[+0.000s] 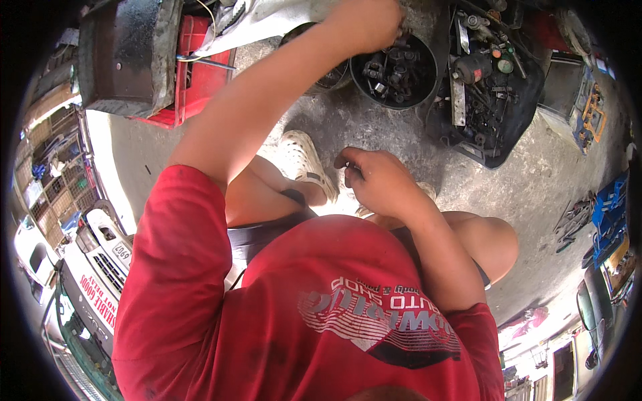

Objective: The person uses a power drill to remove bolts from a vehicle's rear door hinge and detaches a plastic interior panel. They then walk to a bucket of parts on the floor and rummage through it to find a specific component.

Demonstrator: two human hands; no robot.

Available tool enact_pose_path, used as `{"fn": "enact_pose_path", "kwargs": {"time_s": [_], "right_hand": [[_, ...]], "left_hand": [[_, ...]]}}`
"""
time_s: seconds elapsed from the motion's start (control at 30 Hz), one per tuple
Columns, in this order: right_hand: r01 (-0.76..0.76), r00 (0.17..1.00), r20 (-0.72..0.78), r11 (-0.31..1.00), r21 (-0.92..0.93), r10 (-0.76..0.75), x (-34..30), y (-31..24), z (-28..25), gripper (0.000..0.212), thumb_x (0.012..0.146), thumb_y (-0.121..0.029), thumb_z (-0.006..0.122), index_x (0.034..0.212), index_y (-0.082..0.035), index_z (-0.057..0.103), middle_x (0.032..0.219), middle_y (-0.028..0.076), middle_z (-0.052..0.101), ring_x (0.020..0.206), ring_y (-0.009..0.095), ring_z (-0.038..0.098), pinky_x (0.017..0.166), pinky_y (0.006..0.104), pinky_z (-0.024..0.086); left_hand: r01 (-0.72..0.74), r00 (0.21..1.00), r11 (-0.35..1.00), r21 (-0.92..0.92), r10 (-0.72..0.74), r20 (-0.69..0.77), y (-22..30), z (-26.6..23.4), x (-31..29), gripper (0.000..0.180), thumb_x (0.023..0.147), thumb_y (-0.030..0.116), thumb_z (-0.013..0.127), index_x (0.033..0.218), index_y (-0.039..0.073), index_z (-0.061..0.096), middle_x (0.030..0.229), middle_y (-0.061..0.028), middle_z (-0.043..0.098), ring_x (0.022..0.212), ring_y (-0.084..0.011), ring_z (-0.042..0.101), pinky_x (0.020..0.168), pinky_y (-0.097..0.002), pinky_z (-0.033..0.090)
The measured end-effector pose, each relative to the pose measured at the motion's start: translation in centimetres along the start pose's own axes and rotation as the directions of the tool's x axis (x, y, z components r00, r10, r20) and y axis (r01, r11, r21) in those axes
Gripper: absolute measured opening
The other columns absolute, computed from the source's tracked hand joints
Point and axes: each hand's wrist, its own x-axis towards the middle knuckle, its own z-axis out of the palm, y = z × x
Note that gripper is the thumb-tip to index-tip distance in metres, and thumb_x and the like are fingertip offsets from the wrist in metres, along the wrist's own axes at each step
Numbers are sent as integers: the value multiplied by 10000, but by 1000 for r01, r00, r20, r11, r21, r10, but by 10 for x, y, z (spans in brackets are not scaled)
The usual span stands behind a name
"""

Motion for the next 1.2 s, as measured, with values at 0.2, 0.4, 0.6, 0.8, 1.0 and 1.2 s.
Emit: {"fn": "enact_pose_path", "kwargs": {"time_s": [0.2,0.4,0.6,0.8,1.0,1.2], "right_hand": [[32,999,-39,999,10,-32,0,3,4,266,937,-114,578,1157,-46,710,1002,234,733,1007,435,693,907,511,532],[59,996,-65,998,-13,-60,2,8,7,251,938,-123,587,1144,-60,715,952,223,735,967,433,698,880,520,534],[44,997,-63,999,-20,-46,1,7,7,240,936,-132,592,1128,-65,721,971,220,737,980,436,694,888,527,531],[58,996,-69,998,-18,-59,2,9,4,262,932,-138,598,1150,-63,722,1023,228,738,1008,445,689,900,529,531],[19,1000,-15,1000,-3,-19,1,-1,-3,289,934,-169,598,1174,-60,718,1053,240,733,1020,449,686,907,532,531],[63,997,-36,998,-31,-64,2,1,-1,320,940,-188,598,1209,-49,702,1061,247,727,1020,462,674,907,542,526]], "left_hand": [[-36,990,999,12,37,-135,15,33,-36,300,818,313,802,957,47,799,1291,-134,607,1225,-357,520,1033,-491,451],[-76,973,978,196,30,229,26,46,-62,226,886,270,745,1000,85,808,1369,-74,612,1305,-274,513,1008,-432,449],[-215,973,969,121,202,110,24,65,-52,177,910,199,658,925,95,800,1235,-65,654,1277,-255,532,964,-415,470],[3,980,994,-106,18,196,8,32,-10,342,817,317,792,904,-14,785,1155,-201,652,1135,-404,567,981,-488,490],[60,990,961,-268,-23,139,-5,27,2,369,833,353,794,907,-8,789,1100,-233,653,1107,-426,587,985,-504,490],[-28,998,968,-248,39,41,23,21,16,392,839,378,799,880,-12,786,1053,-221,660,1103,-418,588,970,-497,503]]}}
